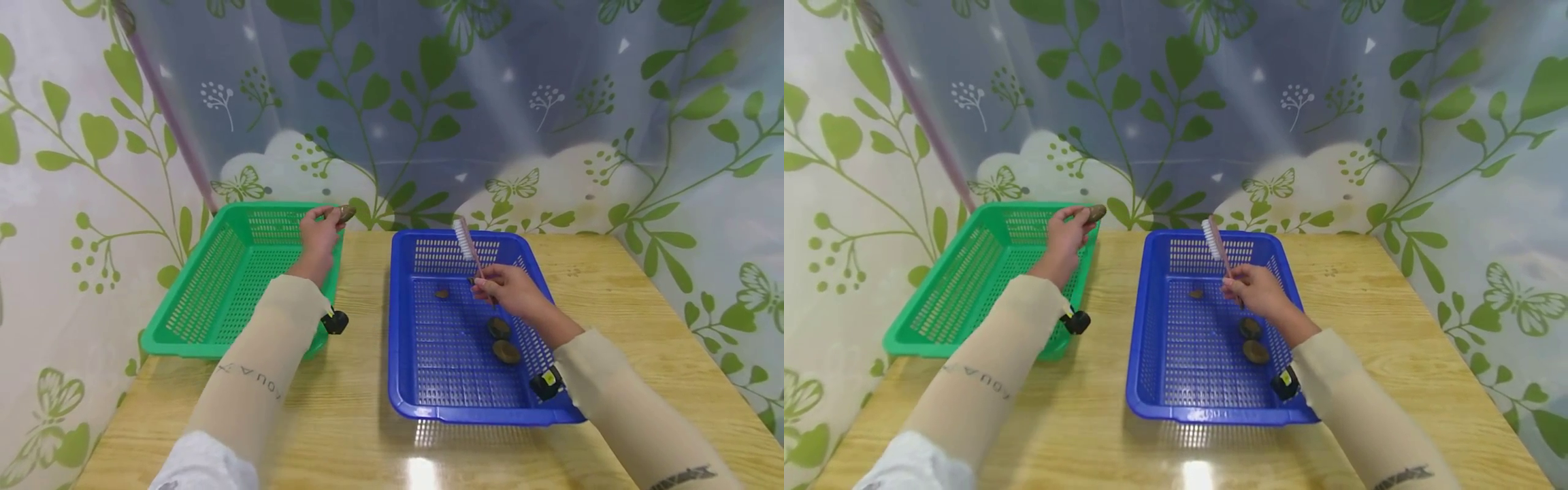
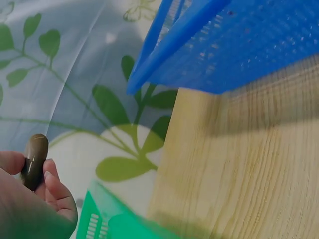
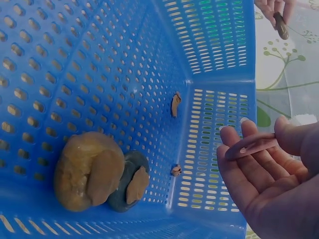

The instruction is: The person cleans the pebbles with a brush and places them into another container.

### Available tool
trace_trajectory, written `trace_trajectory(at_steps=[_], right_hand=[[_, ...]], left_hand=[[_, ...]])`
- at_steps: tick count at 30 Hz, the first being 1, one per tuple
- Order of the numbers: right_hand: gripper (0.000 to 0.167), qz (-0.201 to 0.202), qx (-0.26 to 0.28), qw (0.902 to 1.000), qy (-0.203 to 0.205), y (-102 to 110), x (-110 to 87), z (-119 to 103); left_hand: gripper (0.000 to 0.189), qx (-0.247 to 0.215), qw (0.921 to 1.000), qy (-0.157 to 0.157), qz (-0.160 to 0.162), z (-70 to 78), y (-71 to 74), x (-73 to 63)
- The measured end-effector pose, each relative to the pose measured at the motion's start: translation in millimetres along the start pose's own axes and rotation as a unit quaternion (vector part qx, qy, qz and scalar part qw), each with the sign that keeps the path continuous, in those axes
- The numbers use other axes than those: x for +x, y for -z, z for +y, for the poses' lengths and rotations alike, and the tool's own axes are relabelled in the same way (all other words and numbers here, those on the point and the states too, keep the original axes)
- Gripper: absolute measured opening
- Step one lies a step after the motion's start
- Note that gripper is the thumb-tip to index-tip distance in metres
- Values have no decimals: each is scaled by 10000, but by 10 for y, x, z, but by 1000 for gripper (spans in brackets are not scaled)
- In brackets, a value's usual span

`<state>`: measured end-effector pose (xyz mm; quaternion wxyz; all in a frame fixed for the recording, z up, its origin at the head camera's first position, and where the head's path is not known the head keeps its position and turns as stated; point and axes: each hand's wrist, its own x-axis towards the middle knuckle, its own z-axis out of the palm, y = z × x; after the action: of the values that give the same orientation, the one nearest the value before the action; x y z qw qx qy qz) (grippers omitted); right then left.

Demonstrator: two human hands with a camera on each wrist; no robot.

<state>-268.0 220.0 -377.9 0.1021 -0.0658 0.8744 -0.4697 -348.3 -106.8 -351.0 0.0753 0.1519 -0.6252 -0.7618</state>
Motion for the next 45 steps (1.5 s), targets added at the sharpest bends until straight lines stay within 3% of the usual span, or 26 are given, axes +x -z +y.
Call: trace_trajectory(at_steps=[8,17,24,28,30,32,36,39,45], right_hand=[[31,58,-98,9999,18,1,-7,22],[33,106,-138,9998,-38,10,-36,25],[34,157,-155,9997,-41,24,-57,17],[35,172,-182,9997,-10,27,-56,9],[36,171,-177,9997,-2,29,-57,8],[37,161,-174,9997,0,30,-57,3],[38,143,-170,9998,-19,32,-54,11],[37,146,-181,9997,-9,29,-58,19],[38,163,-153,9997,-15,28,-58,25]], left_hand=[[34,137,9996,171,198,36,215,139],[39,284,9989,150,331,85,585,307],[34,603,9969,231,450,15,823,408],[38,1157,9918,191,507,-45,931,458],[40,1743,9838,37,429,-61,982,488],[39,2390,9702,-181,342,-64,1034,504],[36,3694,9281,-459,119,-39,1144,494],[35,4252,9039,-460,-62,-16,1215,457],[34,4826,8746,-341,-333,-22,1298,403]])
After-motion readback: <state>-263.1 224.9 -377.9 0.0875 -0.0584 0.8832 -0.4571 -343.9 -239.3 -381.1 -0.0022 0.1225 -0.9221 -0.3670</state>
